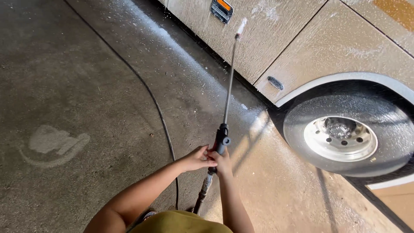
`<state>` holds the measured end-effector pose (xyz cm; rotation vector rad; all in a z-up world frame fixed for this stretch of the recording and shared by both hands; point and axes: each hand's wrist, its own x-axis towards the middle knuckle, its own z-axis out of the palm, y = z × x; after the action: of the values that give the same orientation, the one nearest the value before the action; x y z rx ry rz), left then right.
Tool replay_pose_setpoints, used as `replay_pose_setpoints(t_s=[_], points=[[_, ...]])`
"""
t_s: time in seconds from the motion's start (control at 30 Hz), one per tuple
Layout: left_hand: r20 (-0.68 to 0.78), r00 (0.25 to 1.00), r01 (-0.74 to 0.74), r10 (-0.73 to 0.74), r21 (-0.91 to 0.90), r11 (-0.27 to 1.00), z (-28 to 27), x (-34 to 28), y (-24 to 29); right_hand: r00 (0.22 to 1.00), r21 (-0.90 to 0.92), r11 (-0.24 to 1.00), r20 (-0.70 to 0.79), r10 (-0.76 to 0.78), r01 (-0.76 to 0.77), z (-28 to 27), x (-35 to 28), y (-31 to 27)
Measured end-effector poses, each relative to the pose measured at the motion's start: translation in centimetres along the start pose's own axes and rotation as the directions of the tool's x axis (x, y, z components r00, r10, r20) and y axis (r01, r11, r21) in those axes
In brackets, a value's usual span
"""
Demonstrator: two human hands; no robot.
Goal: The recorder uses a high-pressure water sprayer to wash the exterior of a bus and then adjusts the hose connection at a pumping station.
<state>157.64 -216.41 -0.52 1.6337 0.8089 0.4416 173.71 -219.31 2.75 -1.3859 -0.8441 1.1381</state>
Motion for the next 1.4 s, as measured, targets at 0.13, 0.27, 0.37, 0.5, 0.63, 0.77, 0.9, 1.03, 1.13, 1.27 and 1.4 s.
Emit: replay_pose_setpoints(t_s=[0.13,0.27,0.37,0.5,0.63,0.77,0.9,1.03,1.13,1.27,1.4], points=[[-0.001,1.0,0.028,-0.028,-0.066,0.997,2.1,-1.6,-2.6,0.998,-0.023,0.999,0.06,0.026,-0.025,1.6,3.0,5.2],[-0.085,0.992,0.059,-0.097,-0.369,0.928,3.7,-1.3,-6.7,0.996,-0.005,0.997,0.037,0.083,-0.083,3.9,2.8,5.9],[0.007,0.974,0.181,-0.225,-0.619,0.765,5.4,0.1,-11.2,0.989,0.044,0.989,0.047,0.141,-0.143,5.0,2.0,6.2],[0.127,0.894,0.389,-0.429,-0.696,0.604,7.2,-0.2,-7.8,0.991,0.0,0.991,0.009,0.134,-0.134,3.5,2.3,7.9],[0.106,0.852,0.452,-0.512,-0.641,0.621,9.8,1.2,-8.5,0.989,-0.052,0.991,-0.088,0.118,-0.123,1.2,2.0,8.8],[0.128,0.827,0.502,-0.547,-0.607,0.617,11.2,1.5,-6.8,0.987,-0.036,0.994,-0.123,0.101,-0.106,-1.2,1.7,9.4],[0.149,0.795,0.558,-0.588,-0.558,0.614,14.1,2.1,-7.4,0.969,-0.035,0.989,-0.209,0.135,-0.145,-3.7,0.4,10.1],[0.188,0.812,0.563,-0.553,-0.503,0.656,16.4,2.3,-8.8,0.939,-0.073,0.984,-0.318,0.131,-0.162,-5.7,-1.2,11.3],[0.222,0.825,0.557,-0.521,-0.482,0.676,18.3,2.9,-9.1,0.91,-0.092,0.982,-0.397,0.118,-0.167,-8.4,-1.7,12.8],[0.225,0.819,0.565,-0.527,-0.47,0.678,17.9,2.5,-6.7,0.905,-0.11,0.978,-0.409,0.116,-0.175,-8.8,-2.4,11.4],[0.177,0.834,0.533,-0.523,-0.503,0.68,16.8,2.9,-8.6,0.943,-0.105,0.983,-0.313,0.109,-0.149,-5.7,-1.5,9.5]])
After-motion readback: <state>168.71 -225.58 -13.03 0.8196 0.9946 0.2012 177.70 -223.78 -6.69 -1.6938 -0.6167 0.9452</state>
